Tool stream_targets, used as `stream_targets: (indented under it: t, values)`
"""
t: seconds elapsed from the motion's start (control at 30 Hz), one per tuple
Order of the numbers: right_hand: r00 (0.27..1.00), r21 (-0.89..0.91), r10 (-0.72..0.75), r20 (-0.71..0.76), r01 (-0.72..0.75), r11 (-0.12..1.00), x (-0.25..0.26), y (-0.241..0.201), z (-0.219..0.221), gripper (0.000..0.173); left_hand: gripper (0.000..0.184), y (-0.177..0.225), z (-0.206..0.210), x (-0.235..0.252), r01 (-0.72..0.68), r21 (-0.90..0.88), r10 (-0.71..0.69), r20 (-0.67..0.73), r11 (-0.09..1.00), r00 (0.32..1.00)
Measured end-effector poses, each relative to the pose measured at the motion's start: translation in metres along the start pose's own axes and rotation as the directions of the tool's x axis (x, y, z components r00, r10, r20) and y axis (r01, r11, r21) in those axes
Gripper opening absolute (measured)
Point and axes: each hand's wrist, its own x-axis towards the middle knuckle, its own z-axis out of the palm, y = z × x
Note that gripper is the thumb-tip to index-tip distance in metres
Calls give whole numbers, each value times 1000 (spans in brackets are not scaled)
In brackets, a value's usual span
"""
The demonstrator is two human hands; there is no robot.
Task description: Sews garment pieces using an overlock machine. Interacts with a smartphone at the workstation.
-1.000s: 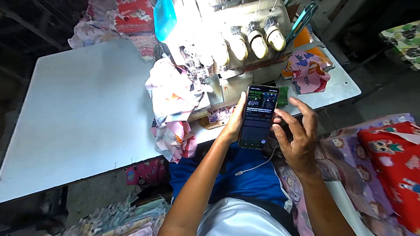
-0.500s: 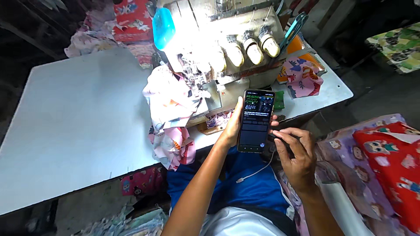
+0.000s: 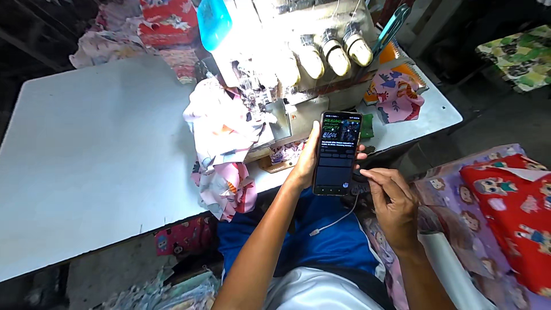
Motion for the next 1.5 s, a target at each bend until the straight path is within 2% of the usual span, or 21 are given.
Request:
stream_targets:
  t: [0.17, 0.27, 0.43, 0.63, 0.83, 1.07, 1.27, 1.5]
  values:
    - [1000, 6, 29, -3, -29, 1000, -2, -2, -2, 15, 85, 5, 10, 6, 11, -72, -15, -61, 997, 998]
    - [1000, -26, 17, 27, -16, 1000, -4, -1, -2, 19, 87, 4, 6, 13, -3, -86, 3, 0, 996, 1000]
    - [999, -7, -19, 41, 19, 1000, -8, 1, -2, 27, 86, 5, 6, 13, -7, -89, 8, 9, 996, 1000]
    - [994, -10, -65, 93, 66, 998, -20, -2, -3, 26, 86, 5, 6, 14, -3, -113, 3, 3, 994, 1000]
    - [994, -103, -41, 96, 51, 993, -28, -10, 10, 28, 84, 5, 7, 13, -19, -110, 19, 1, 994, 1000]
    - [984, -46, -91, 156, 99, 994, -32, -29, 23, 27, 86, 4, 5, 14, -12, -123, 13, 9, 992, 1000]
    - [986, 21, -83, 141, 81, 997, -38, -26, 16, 26, 85, 4, 5, 14, -11, -120, 12, 5, 993, 1000]
    - [994, -52, -49, 94, 54, 997, -27, -12, 7, 24, 87, 5, 6, 14, -11, -91, 11, 1, 996, 1000]
